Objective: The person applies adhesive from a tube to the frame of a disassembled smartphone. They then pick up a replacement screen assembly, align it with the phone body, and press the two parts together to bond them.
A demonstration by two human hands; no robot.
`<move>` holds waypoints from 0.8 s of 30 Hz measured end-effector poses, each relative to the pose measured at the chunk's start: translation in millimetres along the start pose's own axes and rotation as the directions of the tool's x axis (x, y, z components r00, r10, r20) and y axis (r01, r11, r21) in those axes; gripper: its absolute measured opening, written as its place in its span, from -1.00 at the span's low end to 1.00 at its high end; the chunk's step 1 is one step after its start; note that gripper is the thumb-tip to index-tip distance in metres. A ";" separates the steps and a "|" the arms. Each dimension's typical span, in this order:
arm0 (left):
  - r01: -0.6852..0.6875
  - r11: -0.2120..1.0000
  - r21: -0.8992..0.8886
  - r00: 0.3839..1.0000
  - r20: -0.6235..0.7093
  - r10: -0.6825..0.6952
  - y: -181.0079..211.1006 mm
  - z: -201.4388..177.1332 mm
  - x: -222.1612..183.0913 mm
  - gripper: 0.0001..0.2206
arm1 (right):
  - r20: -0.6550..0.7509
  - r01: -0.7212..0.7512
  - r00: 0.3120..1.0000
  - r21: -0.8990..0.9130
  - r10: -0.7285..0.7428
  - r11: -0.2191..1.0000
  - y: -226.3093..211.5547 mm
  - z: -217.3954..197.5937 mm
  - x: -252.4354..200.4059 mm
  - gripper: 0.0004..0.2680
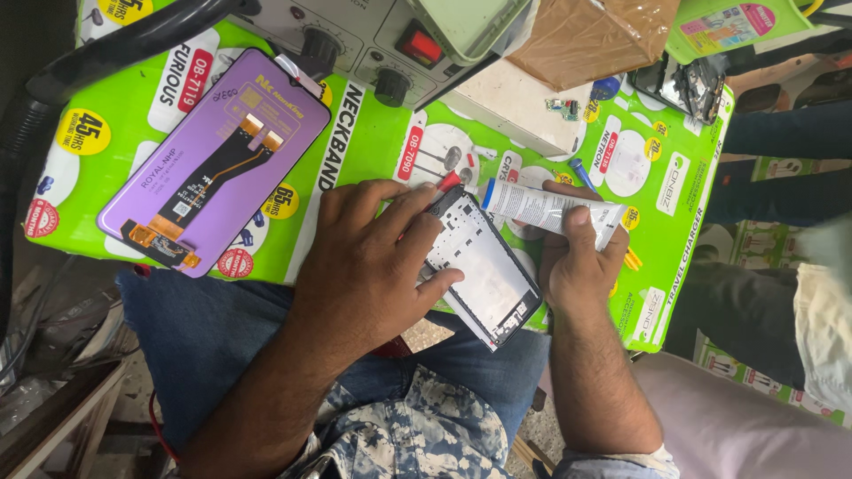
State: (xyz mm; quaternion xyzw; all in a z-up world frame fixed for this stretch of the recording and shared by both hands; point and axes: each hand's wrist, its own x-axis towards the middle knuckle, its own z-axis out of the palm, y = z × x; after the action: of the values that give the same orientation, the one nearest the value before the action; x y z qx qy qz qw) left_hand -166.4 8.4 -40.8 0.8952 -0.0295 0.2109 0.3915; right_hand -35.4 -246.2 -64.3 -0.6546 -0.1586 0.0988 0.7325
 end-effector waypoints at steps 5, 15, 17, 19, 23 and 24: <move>0.003 1.000 -0.004 1.000 -0.001 -0.003 0.6 -0.9 0.8 -0.54 | -0.016 -0.009 1.000 0.001 0.009 1.000 -0.7 -0.6 -0.6 -0.73; 0.000 1.000 0.008 1.000 -0.015 0.000 2.5 -1.3 3.8 -0.56 | -0.075 -0.048 0.996 -0.022 0.046 0.999 -1.6 2.6 -1.4 -0.72; -0.002 1.000 0.016 1.000 -0.017 0.002 2.7 -0.8 2.8 -0.56 | -0.105 -0.070 0.992 -0.032 0.066 0.997 -3.5 3.7 -2.5 -0.72; -0.004 1.000 0.024 1.000 -0.020 0.005 2.2 -0.4 2.7 -0.56 | -0.113 -0.074 0.991 -0.036 0.070 0.997 -4.8 5.1 -1.5 -0.72; -0.003 1.000 0.024 1.000 -0.015 0.003 1.6 0.6 2.2 -0.55 | -0.085 -0.061 0.995 -0.028 0.059 0.998 -5.3 5.2 -1.5 -0.71; 0.000 1.000 0.023 1.000 -0.012 0.000 1.3 0.7 2.1 -0.55 | -0.075 -0.061 0.995 -0.023 0.059 0.998 -5.2 4.5 -1.8 -0.71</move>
State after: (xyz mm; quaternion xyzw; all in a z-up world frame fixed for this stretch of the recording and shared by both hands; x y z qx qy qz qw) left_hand -164.5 7.2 -39.5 0.8984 -0.0247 0.2166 0.3812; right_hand -39.0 -243.3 -58.9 -0.6714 -0.1127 0.0942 0.7264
